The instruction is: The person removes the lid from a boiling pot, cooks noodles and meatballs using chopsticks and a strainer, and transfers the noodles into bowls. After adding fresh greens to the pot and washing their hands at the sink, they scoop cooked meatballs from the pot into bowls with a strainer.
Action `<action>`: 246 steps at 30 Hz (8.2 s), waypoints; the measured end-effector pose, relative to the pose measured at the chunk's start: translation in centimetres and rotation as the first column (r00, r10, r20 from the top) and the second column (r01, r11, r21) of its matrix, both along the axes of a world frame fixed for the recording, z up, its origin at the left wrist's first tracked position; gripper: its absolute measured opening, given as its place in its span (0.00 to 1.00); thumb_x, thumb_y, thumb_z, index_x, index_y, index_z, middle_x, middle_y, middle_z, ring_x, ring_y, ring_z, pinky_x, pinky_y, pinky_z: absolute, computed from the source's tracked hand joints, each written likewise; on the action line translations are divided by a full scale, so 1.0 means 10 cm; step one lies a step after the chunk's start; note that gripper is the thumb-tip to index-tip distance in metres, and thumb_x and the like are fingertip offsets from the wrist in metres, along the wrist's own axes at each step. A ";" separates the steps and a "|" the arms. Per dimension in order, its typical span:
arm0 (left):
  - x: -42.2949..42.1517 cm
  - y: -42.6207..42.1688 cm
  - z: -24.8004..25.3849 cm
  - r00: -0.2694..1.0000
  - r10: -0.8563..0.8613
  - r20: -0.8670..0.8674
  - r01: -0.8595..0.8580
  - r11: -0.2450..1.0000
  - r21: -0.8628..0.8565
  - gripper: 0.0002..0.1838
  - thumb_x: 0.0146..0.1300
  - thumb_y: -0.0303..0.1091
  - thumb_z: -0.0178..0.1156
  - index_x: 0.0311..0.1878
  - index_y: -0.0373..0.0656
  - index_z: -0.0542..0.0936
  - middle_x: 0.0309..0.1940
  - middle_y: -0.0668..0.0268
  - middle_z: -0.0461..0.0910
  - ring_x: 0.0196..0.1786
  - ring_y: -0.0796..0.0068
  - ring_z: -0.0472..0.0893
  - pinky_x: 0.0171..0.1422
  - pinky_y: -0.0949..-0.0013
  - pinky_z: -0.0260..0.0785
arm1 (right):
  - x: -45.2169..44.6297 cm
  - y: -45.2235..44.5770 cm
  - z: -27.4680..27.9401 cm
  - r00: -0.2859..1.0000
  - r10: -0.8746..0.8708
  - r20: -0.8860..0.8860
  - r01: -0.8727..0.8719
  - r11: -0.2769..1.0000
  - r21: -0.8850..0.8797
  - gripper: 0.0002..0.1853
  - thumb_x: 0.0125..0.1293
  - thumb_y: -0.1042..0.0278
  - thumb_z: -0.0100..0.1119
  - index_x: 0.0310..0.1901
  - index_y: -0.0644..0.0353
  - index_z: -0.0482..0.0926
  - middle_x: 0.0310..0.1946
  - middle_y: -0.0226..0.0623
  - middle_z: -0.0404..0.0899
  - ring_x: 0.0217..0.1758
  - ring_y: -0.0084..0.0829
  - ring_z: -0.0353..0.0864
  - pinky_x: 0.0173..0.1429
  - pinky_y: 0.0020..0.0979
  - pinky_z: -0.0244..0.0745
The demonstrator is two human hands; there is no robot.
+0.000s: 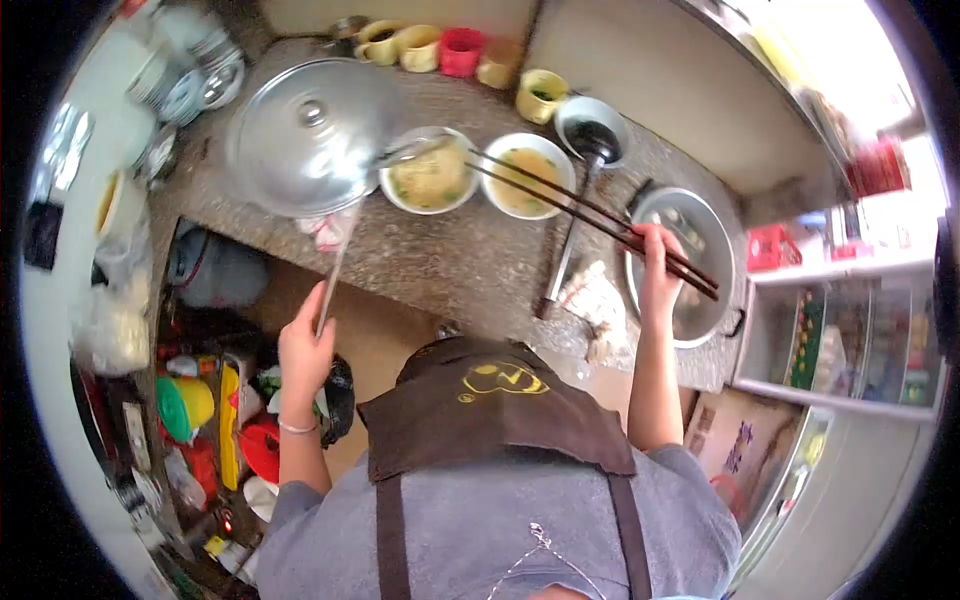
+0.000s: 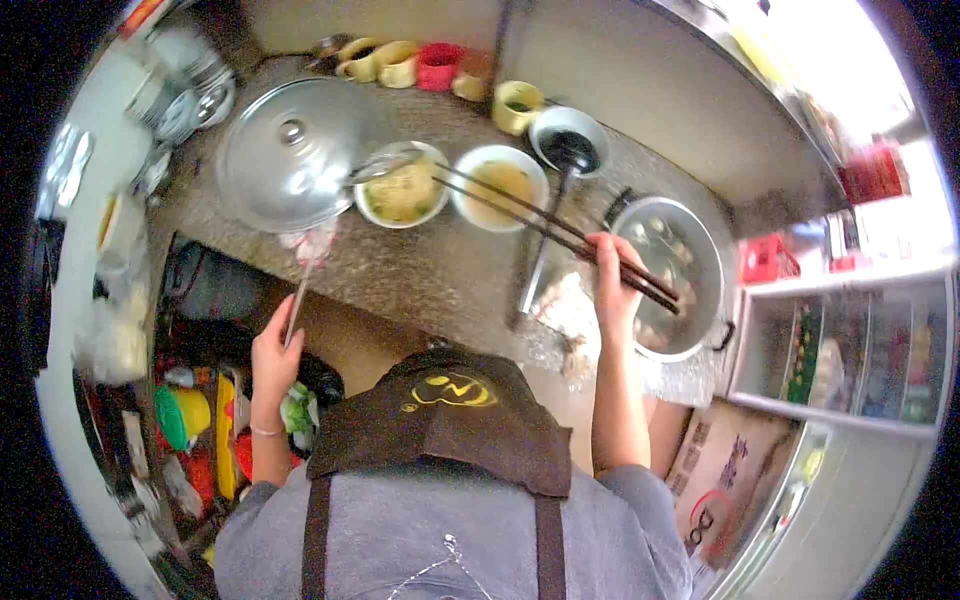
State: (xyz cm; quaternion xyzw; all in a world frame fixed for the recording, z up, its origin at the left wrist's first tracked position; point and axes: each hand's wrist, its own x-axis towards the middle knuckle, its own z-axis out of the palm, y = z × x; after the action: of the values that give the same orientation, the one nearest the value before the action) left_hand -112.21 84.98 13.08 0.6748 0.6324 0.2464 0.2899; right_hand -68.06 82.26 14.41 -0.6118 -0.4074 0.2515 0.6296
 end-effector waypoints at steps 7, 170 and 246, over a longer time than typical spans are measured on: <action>0.33 -0.04 -0.08 0.971 -0.062 0.230 0.079 0.995 -0.066 0.27 0.60 0.20 0.51 0.65 0.37 0.65 0.51 0.60 0.75 0.47 0.78 0.74 0.53 0.75 0.65 | 1.79 -1.24 -0.03 0.849 -0.520 0.098 0.522 0.853 0.007 0.17 0.70 0.59 0.49 0.43 0.67 0.78 0.38 0.35 0.79 0.40 0.24 0.77 0.45 0.26 0.75; 5.45 -0.72 -1.02 0.799 -0.434 0.417 0.602 0.561 -0.569 0.15 0.66 0.31 0.42 0.56 0.43 0.65 0.21 0.68 0.69 0.13 0.81 0.69 0.12 0.75 0.62 | 3.66 -2.21 -1.44 0.834 -0.486 0.263 0.533 0.832 -0.152 0.10 0.63 0.65 0.58 0.38 0.63 0.82 0.30 0.37 0.82 0.34 0.26 0.81 0.40 0.27 0.74; 2.04 -1.26 -0.16 0.867 0.352 -0.352 -0.258 0.923 0.286 0.27 0.55 0.31 0.54 0.61 0.50 0.70 0.30 0.53 0.77 0.33 0.53 0.78 0.39 0.54 0.71 | 3.32 -1.91 -0.11 0.951 -0.263 -0.163 0.287 0.946 0.150 0.15 0.67 0.61 0.53 0.43 0.67 0.76 0.38 0.38 0.77 0.40 0.26 0.78 0.44 0.28 0.80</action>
State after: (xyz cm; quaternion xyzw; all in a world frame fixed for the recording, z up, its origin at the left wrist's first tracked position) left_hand -91.82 72.40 11.44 0.6302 0.7443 0.2187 0.0327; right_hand -34.83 63.21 13.28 -0.5870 -0.2926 0.1676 0.7360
